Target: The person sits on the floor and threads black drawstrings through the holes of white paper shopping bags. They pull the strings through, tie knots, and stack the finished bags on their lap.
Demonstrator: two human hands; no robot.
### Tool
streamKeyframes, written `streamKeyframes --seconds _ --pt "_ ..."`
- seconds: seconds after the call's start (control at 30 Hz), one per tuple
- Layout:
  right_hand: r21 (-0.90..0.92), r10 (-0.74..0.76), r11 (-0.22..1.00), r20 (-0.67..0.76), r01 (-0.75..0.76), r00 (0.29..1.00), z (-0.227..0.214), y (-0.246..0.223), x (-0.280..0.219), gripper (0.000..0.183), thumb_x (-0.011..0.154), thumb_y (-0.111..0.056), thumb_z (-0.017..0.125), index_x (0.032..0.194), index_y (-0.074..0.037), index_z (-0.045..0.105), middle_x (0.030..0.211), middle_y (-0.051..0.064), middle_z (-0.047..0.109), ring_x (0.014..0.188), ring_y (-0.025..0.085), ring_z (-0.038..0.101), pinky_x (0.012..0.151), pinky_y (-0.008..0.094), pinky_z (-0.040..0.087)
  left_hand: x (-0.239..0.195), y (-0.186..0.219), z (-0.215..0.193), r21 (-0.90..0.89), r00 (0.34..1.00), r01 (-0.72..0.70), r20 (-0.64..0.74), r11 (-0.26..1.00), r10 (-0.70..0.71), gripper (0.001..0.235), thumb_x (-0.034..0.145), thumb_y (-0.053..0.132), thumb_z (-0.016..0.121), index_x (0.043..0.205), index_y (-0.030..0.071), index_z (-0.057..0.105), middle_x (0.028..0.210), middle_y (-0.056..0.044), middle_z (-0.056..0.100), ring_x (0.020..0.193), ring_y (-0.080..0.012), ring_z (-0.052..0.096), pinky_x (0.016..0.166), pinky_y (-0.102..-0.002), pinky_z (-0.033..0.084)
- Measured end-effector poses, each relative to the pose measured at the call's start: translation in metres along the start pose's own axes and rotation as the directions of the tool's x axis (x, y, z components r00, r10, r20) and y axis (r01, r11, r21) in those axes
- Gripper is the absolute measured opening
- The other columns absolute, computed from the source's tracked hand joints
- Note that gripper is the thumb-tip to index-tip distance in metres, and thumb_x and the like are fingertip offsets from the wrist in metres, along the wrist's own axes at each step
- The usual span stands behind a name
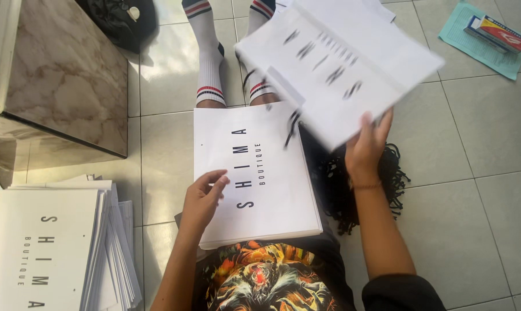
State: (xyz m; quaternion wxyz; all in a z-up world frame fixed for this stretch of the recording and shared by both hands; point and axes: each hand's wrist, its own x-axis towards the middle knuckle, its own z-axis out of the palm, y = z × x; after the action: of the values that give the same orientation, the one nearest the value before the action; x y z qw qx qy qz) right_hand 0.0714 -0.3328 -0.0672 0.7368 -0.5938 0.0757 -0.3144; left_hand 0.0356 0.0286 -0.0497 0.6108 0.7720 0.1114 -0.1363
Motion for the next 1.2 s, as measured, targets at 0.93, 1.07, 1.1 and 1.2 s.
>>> streamKeyframes --seconds 0.93,1.07,1.1,1.2 --pt "-0.397 0.633 0.681 -0.103 -0.615 0.767 -0.074 0.066 -0.061 0.028 0.099 -0.011 0.068 0.126 -0.003 0.062 0.096 0.014 0.073 0.078 0.02 0.07 0.071 0.032 0.061 0.038 -0.026 -0.014 -0.034 0.983 0.121 -0.135 0.992 -0.125 0.052 0.092 0.015 0.074 0.138 0.005 0.052 0.131 -0.023 0.068 0.107 -0.0411 0.073 0.082 -0.046 0.06" --pt "-0.225 0.546 0.817 0.008 -0.53 0.838 -0.035 -0.008 -0.049 0.028 0.099 0.004 0.056 0.123 0.0 0.068 0.107 0.013 0.073 0.089 0.019 0.07 0.081 0.031 0.061 0.021 -0.015 0.003 -0.498 0.977 0.044 -0.158 0.866 -0.141 0.053 0.091 0.01 0.07 0.138 -0.002 0.047 0.117 -0.016 0.062 0.095 -0.028 0.067 0.076 -0.038 0.058" --pt "-0.232 0.476 0.859 0.028 -0.457 0.879 -0.026 -0.023 -0.046 0.032 0.097 0.009 0.054 0.125 0.002 0.068 0.108 0.015 0.073 0.091 0.022 0.071 0.084 0.033 0.061 0.016 -0.013 0.01 -0.549 0.977 0.011 -0.171 0.836 -0.125 0.055 0.093 0.008 0.067 0.141 -0.004 0.044 0.118 -0.015 0.058 0.098 -0.0254 0.063 0.08 -0.037 0.057" --pt "-0.432 0.308 0.87 0.102 -0.237 0.946 -0.012 -0.035 -0.042 0.022 0.091 0.005 0.074 0.113 0.002 0.075 0.099 0.02 0.076 0.087 0.026 0.075 0.077 0.036 0.063 0.004 -0.019 0.022 -0.382 0.975 0.223 0.1 0.897 -0.2 0.064 0.092 0.011 0.069 0.148 -0.004 0.041 0.131 -0.024 0.062 0.11 -0.0405 0.069 0.079 -0.05 0.062"
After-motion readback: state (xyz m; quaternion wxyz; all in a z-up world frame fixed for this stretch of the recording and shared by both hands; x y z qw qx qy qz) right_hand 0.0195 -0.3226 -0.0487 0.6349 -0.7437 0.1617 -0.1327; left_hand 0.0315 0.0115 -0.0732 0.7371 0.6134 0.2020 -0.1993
